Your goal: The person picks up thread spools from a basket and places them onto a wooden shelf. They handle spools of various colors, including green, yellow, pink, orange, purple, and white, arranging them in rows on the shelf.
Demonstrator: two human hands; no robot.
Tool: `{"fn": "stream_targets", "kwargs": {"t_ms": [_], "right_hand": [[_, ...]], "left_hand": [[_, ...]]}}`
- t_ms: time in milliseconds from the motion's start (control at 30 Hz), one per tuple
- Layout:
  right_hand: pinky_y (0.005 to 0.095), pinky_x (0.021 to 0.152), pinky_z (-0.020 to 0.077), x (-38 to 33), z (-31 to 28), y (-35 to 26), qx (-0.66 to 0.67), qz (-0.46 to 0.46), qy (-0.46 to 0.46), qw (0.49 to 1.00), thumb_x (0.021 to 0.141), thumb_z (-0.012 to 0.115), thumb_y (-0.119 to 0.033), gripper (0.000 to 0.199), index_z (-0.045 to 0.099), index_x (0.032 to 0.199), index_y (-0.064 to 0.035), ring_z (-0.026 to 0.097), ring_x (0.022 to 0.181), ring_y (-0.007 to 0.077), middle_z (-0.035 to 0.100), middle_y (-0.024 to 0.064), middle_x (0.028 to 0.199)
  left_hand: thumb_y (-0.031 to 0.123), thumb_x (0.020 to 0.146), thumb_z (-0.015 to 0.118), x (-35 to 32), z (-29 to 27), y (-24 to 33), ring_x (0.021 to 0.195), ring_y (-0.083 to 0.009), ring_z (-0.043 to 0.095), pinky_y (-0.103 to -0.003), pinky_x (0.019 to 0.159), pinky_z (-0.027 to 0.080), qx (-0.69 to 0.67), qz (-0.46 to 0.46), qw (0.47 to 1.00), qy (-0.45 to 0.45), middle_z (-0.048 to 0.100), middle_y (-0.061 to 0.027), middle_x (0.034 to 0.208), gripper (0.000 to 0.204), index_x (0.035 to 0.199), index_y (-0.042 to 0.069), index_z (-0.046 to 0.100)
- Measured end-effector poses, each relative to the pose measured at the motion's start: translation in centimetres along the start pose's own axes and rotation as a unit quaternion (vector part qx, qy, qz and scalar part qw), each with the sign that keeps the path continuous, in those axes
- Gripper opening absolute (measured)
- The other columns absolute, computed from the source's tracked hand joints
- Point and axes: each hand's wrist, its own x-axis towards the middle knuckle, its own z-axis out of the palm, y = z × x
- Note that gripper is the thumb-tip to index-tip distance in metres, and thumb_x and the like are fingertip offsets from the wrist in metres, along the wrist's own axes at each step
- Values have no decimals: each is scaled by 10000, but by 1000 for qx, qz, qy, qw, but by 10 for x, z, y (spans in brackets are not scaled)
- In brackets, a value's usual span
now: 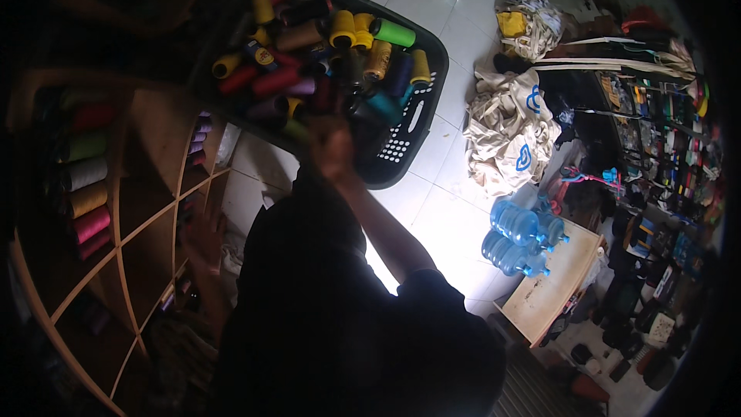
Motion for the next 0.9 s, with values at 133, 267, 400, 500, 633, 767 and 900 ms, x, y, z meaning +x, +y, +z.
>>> {"fn": "stream_targets", "kwargs": {"t_ms": [133,267,400,500,633,767,900], "right_hand": [[405,834,466,33,-34,63,-90,66,166,980,756,748,-197,403,569,1053,10,584,971,330,594,198,1038],[420,831,464,70,-44,58,-163,57,186,967,733,776,-254,559,496,1136,14,568,966,369,551,220,1083],[432,832,457,91,-20,75,-173,77,176,966,746,757,-293,618,447,1179,20,555,971,379,529,235,1083],[449,865,440,92,-6,83,-1,146,196,970,767,722,-288,592,443,1182,28,540,1011,395,529,255,1059],[417,844,441,67,7,112,143,225,158,951,803,694,-290,509,479,1142,23,549,965,322,568,203,990],[404,800,443,34,6,77,-46,92,79,992,731,739,-337,542,514,1104,-13,576,841,285,581,164,983],[399,792,440,24,-2,90,-254,42,42,965,653,796,-381,595,543,1048,-15,584,851,350,585,183,998]], "left_hand": [[531,955,360,0,-78,-32,1348,-325,332,-475,1125,206,119,-77,980,141,328,-159,1471,698,1443,36,293],[417,948,444,-45,-135,-78,1284,-313,423,-471,1115,221,206,-22,975,83,438,-163,1383,578,1395,59,362],[373,926,510,-41,-226,-140,1219,-300,491,-489,1086,263,97,-73,947,296,523,-155,1300,516,1345,84,424],[374,918,529,-58,-226,-148,1198,-293,509,-483,1067,285,126,-68,943,302,544,-143,1278,506,1329,91,443],[377,915,537,-56,-192,-145,1184,-289,519,-468,1050,302,194,-55,950,240,555,-129,1264,500,1319,94,455],[379,911,545,-53,-150,-138,1170,-285,529,-453,1032,319,244,-26,950,192,565,-116,1250,494,1310,98,466],[385,911,534,-37,-118,-119,1127,-274,555,-419,977,357,243,-56,939,238,579,-87,1214,477,1303,120,470]]}}
